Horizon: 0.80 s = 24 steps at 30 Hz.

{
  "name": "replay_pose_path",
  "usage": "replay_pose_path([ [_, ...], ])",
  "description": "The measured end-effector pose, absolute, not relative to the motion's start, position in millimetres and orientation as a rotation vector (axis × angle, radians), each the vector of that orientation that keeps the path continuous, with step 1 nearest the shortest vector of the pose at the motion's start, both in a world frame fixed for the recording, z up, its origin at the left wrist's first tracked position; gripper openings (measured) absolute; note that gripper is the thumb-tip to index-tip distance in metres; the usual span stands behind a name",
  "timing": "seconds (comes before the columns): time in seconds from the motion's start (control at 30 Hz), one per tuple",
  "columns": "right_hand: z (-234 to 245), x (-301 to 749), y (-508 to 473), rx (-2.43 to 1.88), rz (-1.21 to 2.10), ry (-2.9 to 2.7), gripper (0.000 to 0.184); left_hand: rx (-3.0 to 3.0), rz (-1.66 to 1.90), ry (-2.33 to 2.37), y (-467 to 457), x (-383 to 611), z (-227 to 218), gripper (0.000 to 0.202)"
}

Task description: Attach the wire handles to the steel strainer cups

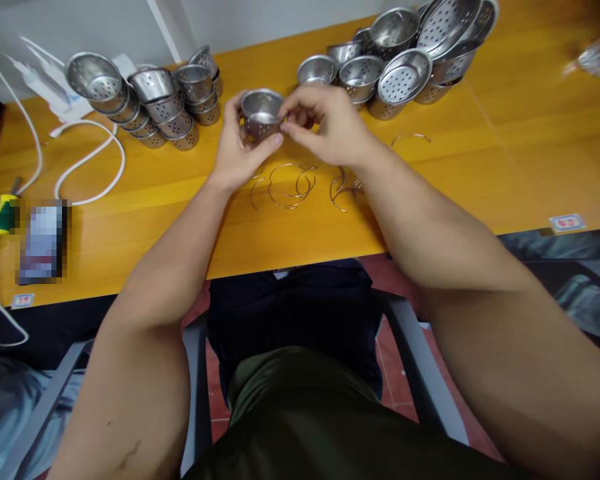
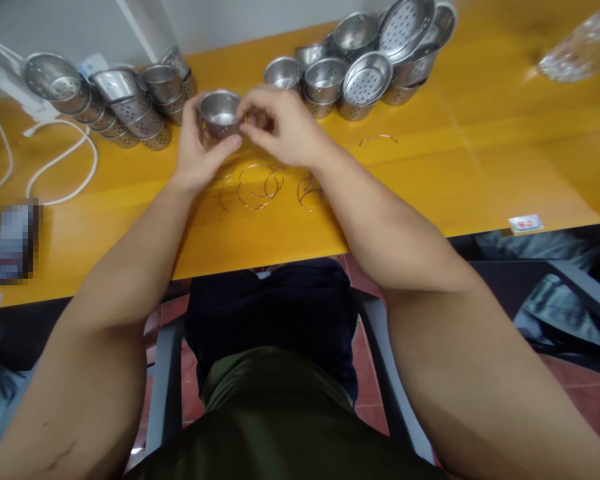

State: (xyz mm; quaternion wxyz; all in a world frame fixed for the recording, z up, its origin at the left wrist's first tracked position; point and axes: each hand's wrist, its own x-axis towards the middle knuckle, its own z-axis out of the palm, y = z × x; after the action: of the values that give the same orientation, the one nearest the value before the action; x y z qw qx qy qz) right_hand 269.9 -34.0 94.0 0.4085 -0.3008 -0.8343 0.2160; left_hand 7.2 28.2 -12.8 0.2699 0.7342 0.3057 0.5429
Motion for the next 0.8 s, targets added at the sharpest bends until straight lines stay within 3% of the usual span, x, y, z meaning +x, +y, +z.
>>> replay_pose_path([
  [0.2, 111.9, 314.0, -11.0, -1.218, -0.009, -1.778, 0.034, 1.937, 1.422, 0.922, 45.7, 1.2, -27.6, 0.112],
  [0.33, 117.3, 338.1, -5.4, -1.482, -0.003, -1.784, 0.024, 1.816, 1.482, 0.996, 53.9, 2.2, -36.3, 0.119],
  [0.5, 115.4, 342.5, -5.6, -1.71, 0.006, -1.802, 0.026, 1.902, 1.544, 1.008, 62.3, 2.1, -47.7, 0.099],
  [0.63, 116.2, 339.5, -9.2, -1.703, -0.005, -1.814, 0.024, 1.986, 1.571, 1.053, 50.5, 1.3, -32.5, 0.1],
  [0.67, 116.2, 339.0, -10.0, -1.694, 0.004, -1.812, 0.024, 2.044, 1.607, 1.054, 46.2, 0.0, -23.8, 0.098],
  [0.73, 115.4, 338.5, -9.9, -1.662, 0.028, -1.801, 0.025, 2.234, 1.729, 1.053, 38.8, -6.6, -1.8, 0.073],
  [0.8, 113.2, 338.8, -7.1, -1.625, 0.011, -1.781, 0.024, 2.379, 2.072, 1.082, 33.2, -19.1, 23.6, 0.054],
])
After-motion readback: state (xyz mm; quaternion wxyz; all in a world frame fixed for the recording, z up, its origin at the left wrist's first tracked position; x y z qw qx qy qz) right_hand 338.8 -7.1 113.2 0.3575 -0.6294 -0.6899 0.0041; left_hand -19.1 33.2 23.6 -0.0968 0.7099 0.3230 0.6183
